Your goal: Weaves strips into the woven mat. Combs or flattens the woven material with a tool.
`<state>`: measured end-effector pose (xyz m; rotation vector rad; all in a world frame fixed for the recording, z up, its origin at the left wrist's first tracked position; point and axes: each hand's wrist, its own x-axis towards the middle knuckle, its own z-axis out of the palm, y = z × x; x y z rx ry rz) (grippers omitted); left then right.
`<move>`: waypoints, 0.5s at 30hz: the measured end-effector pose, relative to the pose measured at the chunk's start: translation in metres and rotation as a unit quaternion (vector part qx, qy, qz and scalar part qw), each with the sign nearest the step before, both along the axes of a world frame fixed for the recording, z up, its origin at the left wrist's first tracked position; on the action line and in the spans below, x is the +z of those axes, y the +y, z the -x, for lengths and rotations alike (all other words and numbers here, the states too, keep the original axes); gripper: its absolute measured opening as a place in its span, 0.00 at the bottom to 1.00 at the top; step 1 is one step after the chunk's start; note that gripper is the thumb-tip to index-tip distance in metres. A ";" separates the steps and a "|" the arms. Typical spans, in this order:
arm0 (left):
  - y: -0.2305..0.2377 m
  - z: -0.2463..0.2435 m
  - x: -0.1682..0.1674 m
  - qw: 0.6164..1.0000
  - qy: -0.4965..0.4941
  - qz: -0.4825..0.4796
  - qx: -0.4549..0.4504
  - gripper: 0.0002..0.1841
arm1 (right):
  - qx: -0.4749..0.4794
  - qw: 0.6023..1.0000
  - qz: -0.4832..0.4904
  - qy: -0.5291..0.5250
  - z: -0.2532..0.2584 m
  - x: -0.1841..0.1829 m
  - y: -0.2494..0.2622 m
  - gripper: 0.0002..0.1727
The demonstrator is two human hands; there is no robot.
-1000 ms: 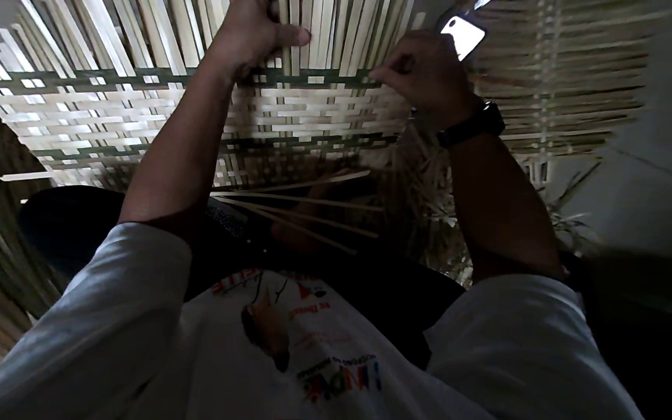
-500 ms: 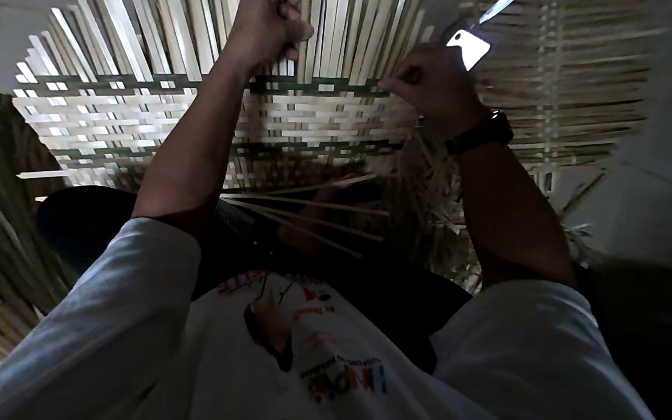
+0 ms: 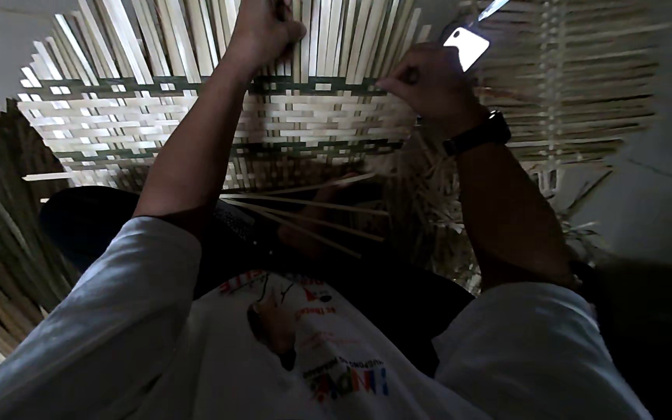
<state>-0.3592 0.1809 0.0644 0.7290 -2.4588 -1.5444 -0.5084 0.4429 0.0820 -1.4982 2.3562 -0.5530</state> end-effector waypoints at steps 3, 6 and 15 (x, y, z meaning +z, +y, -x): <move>0.002 0.002 0.003 0.999 -0.026 0.012 0.015 0.13 | -0.009 1.000 -0.001 0.002 -0.001 0.001 -0.001 0.22; 0.001 0.002 0.001 0.999 -0.027 0.024 0.006 0.14 | -0.001 1.000 0.000 0.002 0.001 -0.001 -0.001 0.22; -0.004 -0.026 0.020 0.989 0.065 0.078 0.105 0.07 | 0.008 1.000 0.017 -0.012 0.005 -0.003 0.000 0.22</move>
